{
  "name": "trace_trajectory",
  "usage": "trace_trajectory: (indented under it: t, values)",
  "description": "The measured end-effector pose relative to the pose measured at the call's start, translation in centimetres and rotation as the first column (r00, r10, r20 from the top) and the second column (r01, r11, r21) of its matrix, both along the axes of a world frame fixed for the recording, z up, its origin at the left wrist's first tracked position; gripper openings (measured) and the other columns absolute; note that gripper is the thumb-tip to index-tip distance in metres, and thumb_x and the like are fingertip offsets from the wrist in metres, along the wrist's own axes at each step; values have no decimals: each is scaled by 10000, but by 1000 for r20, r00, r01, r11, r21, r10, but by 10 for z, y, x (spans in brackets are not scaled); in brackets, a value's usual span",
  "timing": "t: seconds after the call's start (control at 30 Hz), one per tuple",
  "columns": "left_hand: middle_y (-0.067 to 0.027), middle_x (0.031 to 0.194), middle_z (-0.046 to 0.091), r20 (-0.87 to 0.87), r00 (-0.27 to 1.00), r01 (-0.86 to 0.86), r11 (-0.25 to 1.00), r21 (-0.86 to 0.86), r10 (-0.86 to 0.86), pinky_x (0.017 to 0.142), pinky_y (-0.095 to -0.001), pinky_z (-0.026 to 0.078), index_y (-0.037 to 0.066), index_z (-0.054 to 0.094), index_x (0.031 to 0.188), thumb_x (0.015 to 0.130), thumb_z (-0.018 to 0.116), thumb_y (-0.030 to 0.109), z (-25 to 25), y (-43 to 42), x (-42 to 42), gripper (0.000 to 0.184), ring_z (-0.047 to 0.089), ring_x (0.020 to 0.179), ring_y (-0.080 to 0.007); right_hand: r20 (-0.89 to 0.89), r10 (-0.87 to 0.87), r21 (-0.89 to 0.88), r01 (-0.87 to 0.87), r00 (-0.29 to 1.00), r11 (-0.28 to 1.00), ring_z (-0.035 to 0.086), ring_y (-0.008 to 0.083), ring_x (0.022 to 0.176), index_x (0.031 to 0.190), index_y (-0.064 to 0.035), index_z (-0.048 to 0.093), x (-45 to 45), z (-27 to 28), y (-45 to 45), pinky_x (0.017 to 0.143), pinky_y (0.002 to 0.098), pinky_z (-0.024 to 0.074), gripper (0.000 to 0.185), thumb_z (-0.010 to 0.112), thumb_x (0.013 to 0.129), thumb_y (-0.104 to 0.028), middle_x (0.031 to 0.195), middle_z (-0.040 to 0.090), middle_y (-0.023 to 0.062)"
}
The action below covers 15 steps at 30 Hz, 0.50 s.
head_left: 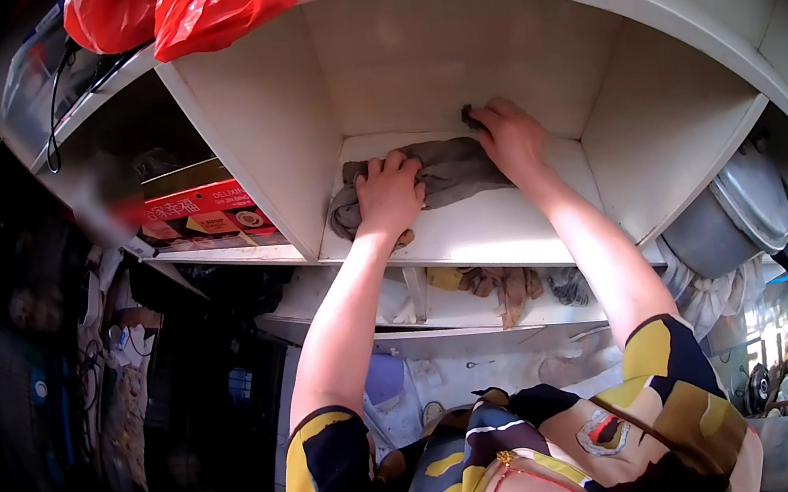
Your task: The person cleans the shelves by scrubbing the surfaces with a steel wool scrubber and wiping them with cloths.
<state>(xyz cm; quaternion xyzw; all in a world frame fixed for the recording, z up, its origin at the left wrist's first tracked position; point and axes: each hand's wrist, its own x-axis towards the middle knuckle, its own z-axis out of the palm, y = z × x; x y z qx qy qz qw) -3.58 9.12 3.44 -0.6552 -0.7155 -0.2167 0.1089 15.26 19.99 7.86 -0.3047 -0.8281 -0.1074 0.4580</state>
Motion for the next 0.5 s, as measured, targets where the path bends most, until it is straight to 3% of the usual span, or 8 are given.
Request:
trace_trajectory:
  t: [0.03,0.1,0.23,0.3,0.33,0.43,0.5]
  values:
    - [-14,1174,545,3,1000,-5,1000,4,5,890,-485,446,178,653,1111,803,672,271,-2,-3,-4,322,500,1128,-269,3,5,4,-5,1000,1000,633,270,845,895,-90,709,-15,8,10,730,392,513,185,686,712,-67,896,629,70]
    - [-2,1152,553,21,999,28,995,96,-31,872,-473,440,176,664,1088,786,680,268,-7,-8,-10,316,506,1109,-259,88,44,279,-67,995,958,622,237,850,834,-95,695,-38,20,26,732,376,508,139,670,698,-78,877,626,45]
    - [5,1136,559,38,999,4,994,113,-9,881,-462,431,174,669,1075,779,683,270,-6,-8,-7,312,508,1099,-255,161,44,336,-97,986,937,609,223,858,781,-102,680,-66,-10,64,743,372,501,82,639,710,-110,871,622,28]
    - [-12,1166,548,93,995,28,997,77,-35,923,-469,399,171,671,1081,798,661,279,-6,-7,-9,303,470,1138,-262,400,100,313,-239,911,919,602,231,859,747,-107,672,-66,-40,71,750,380,499,73,614,713,-136,871,619,21]
    - [-12,1166,548,93,995,29,997,78,-36,923,-469,399,171,671,1081,798,661,279,-6,-7,-11,303,470,1138,-262,384,101,303,-229,918,925,600,223,875,738,-116,675,-66,-44,70,778,388,494,83,607,719,-159,861,612,15]
    - [-13,1159,551,108,993,35,997,75,-43,927,-465,393,167,673,1080,793,663,272,-11,-9,-7,305,471,1137,-259,484,12,344,-203,875,917,598,217,880,760,-124,679,-65,-32,65,801,382,485,92,604,726,-166,864,610,9]
    - [-18,1152,554,122,992,25,995,95,-37,932,-457,390,164,679,1067,790,665,263,-8,-6,-9,294,474,1131,-257,405,-12,374,-153,914,915,597,213,895,783,-133,687,-69,-4,65,813,380,481,106,603,731,-173,877,610,7]
